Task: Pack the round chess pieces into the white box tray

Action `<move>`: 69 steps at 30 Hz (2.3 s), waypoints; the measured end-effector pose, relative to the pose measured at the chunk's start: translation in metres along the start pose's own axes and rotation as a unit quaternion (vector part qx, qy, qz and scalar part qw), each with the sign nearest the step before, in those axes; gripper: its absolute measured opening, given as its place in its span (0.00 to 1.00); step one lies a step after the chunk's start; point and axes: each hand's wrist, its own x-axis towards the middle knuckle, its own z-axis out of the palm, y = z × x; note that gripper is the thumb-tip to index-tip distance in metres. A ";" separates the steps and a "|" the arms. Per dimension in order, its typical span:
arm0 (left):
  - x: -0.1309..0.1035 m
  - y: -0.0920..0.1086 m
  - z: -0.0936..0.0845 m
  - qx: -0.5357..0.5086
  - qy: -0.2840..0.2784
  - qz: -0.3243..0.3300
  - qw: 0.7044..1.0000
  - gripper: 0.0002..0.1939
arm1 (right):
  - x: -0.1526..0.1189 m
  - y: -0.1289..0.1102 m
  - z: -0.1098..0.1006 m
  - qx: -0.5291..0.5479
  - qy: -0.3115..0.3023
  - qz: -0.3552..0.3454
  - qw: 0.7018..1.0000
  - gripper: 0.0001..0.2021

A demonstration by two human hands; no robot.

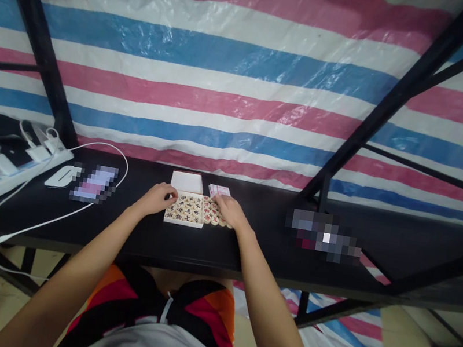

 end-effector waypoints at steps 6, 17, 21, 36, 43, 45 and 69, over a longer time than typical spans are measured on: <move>0.000 -0.007 -0.011 -0.033 0.085 -0.049 0.995 0.11 | -0.001 0.003 -0.006 -0.002 0.034 0.005 0.999 0.27; -0.009 -0.042 -0.016 -0.073 -0.053 -0.149 0.985 0.13 | 0.004 0.026 -0.010 0.012 0.132 0.107 0.985 0.27; -0.007 -0.041 -0.014 -0.008 -0.007 -0.176 0.984 0.19 | 0.004 0.027 -0.009 0.009 0.122 0.113 0.986 0.26; -0.007 -0.021 -0.016 -0.050 -0.031 -0.204 0.977 0.17 | 0.003 0.024 -0.009 0.012 0.137 0.107 0.985 0.25; -0.007 -0.028 -0.010 -0.091 -0.024 -0.213 0.972 0.15 | 0.003 0.023 -0.009 0.011 0.129 0.098 0.987 0.24; -0.006 -0.029 -0.009 -0.099 -0.020 -0.211 0.972 0.15 | 0.003 0.023 -0.009 0.011 0.128 0.098 0.987 0.25; -0.004 -0.002 -0.005 -0.067 -0.086 -0.049 0.993 0.19 | 0.003 0.027 -0.010 0.007 0.142 0.113 0.983 0.23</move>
